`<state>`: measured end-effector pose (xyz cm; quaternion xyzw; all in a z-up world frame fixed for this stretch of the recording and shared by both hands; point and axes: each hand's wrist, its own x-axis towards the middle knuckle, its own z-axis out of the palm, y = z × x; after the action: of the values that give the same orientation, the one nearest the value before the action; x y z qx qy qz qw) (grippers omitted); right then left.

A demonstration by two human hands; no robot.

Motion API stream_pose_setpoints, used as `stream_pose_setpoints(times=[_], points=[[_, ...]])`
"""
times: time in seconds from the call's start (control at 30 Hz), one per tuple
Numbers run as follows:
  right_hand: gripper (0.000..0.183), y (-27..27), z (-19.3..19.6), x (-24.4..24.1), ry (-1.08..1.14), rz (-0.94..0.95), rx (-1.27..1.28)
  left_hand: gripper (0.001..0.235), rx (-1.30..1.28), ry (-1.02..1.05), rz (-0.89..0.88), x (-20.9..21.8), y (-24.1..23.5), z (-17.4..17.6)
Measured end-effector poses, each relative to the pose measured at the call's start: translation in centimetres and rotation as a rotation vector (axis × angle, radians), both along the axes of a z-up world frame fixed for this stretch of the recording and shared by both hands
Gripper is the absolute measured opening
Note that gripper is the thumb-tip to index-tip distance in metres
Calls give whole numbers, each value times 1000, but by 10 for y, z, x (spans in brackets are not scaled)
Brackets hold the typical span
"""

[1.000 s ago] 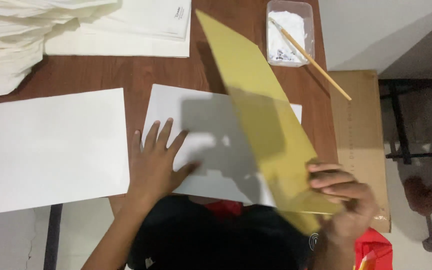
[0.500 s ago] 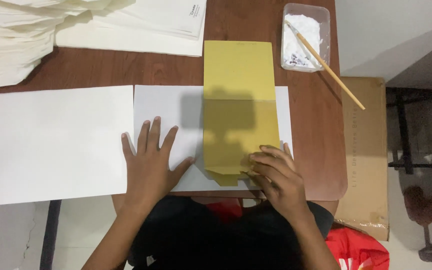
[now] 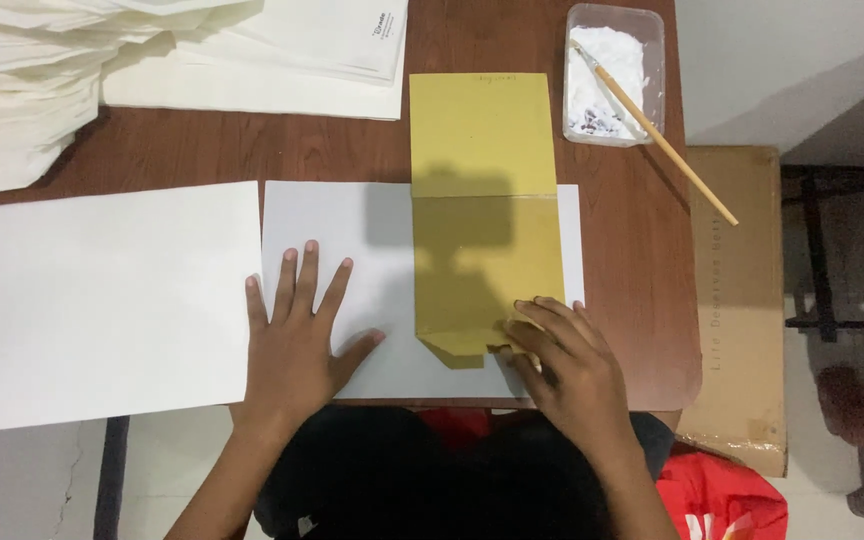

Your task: Folding paper and applying glue with a brush to assemble paper bags.

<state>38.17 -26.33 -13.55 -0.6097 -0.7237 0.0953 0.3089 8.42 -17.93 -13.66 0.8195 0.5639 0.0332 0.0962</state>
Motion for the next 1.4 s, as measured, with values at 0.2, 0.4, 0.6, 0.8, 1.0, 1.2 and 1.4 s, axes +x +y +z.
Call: stream_pose_setpoints(times=[0.2,0.4,0.6,0.8,1.0,1.2,1.4], points=[[54,-12,-4,4,-95,79,-118,89,119,-34,-37,-6,0,-13],[43,-12,-16,1,-78,-20,-25,88,155,-22,-30,-6,-1,-13],[40,-7,-16,-2,-94,-62,26,88,171,-12,-25,-6,-1,-15],[43,-8,3,-5,-110,2,-149,88,198,11,-14,-10,-7,-16],[50,-10,2,-4,-150,-8,-234,89,187,-2,3,-14,-7,-16],[51,-12,-4,-4,-196,-14,-201,90,175,11,20,-14,-7,-18],[47,-12,-3,-6,-187,-19,-183,90,194,-16,23,-16,-7,-20]])
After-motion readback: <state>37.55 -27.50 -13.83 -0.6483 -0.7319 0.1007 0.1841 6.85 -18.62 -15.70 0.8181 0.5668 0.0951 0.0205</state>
